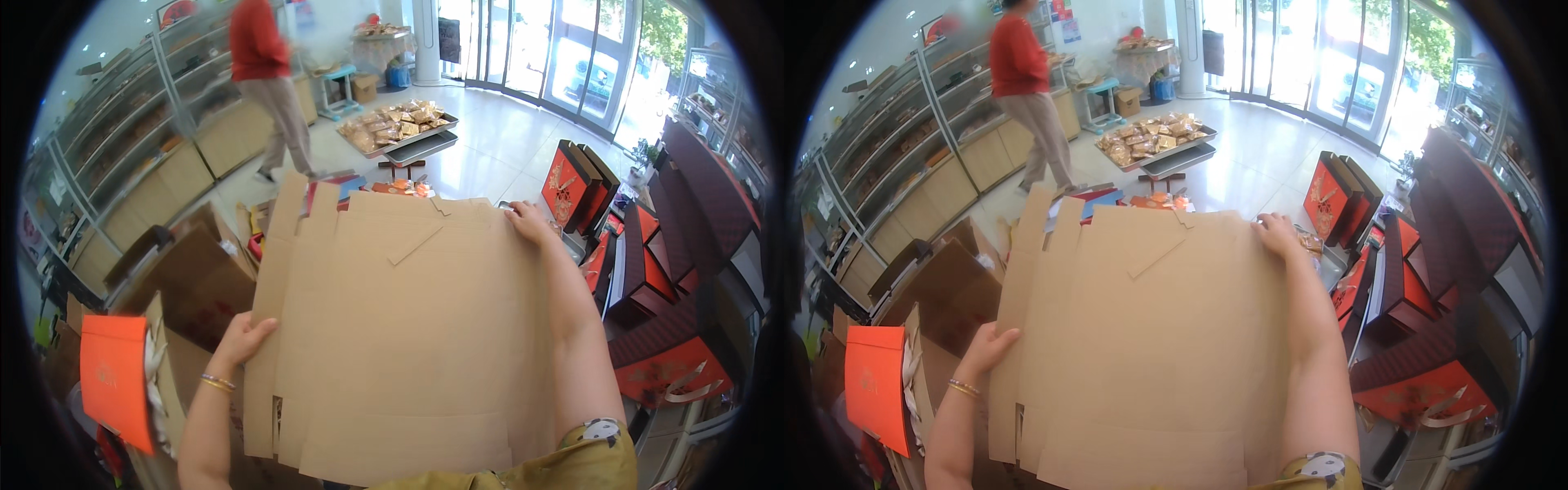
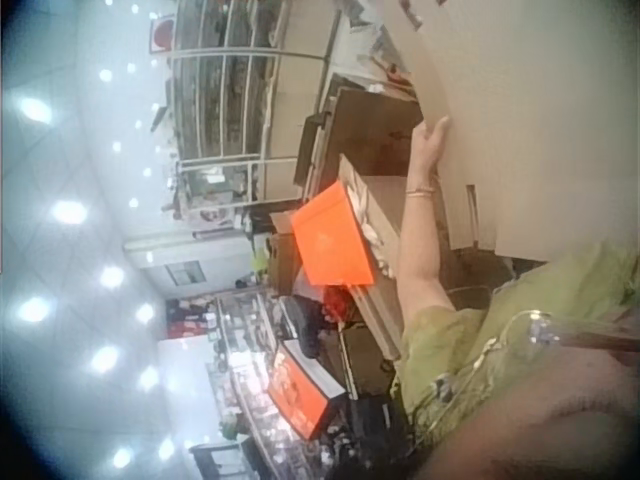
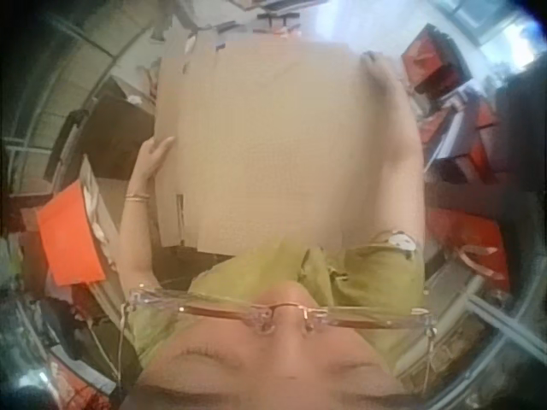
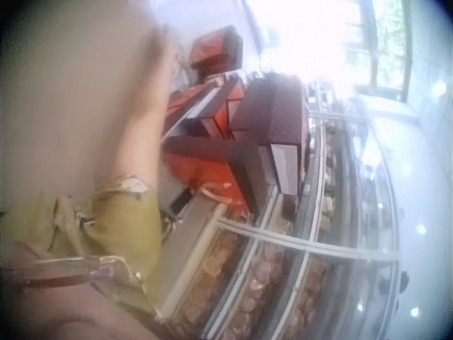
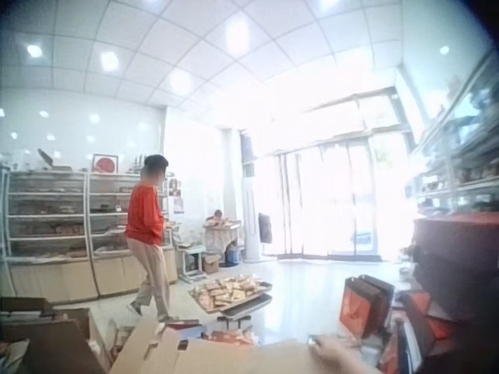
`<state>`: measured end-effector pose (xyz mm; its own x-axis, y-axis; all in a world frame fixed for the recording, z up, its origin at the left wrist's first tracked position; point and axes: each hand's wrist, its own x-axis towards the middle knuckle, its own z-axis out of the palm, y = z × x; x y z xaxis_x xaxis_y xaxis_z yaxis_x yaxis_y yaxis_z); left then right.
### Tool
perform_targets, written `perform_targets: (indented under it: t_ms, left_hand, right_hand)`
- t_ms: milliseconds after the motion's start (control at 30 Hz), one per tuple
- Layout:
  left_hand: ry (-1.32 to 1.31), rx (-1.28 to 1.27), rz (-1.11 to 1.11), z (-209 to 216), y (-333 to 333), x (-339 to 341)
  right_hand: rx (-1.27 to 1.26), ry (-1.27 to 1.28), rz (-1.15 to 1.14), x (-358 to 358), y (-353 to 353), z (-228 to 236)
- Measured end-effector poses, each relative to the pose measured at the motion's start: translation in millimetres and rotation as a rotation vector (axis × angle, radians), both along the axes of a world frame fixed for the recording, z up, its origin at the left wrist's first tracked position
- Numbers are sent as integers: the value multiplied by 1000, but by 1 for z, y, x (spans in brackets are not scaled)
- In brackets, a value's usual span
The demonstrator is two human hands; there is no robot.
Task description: The person sits on the floor and assembles small red gift boxes by folding flaps and inserting tabs. They then assemble larger brown cardboard boxes by folding and interlocking side panels.
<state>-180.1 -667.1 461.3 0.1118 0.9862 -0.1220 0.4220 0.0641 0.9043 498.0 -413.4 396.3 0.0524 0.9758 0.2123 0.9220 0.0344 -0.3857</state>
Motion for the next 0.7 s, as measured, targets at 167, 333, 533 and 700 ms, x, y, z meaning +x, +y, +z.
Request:
perform_targets:
  t_ms: [167,333,533,700]
  left_hand:
    - [-119,-61,38,-21,0,-2]
    - [-91,-87,-4,-3,6,16]
    - [177,-36,-55,6,15,27]
    - [84,20,-39,1,20,38]
  right_hand:
    - [-122,358,124,18,24,28]
    - [137,308,-115,14,21,33]
    - [44,-193,-252,-30,1,53]
    - [-325,-432,-120,-4,-11,39]
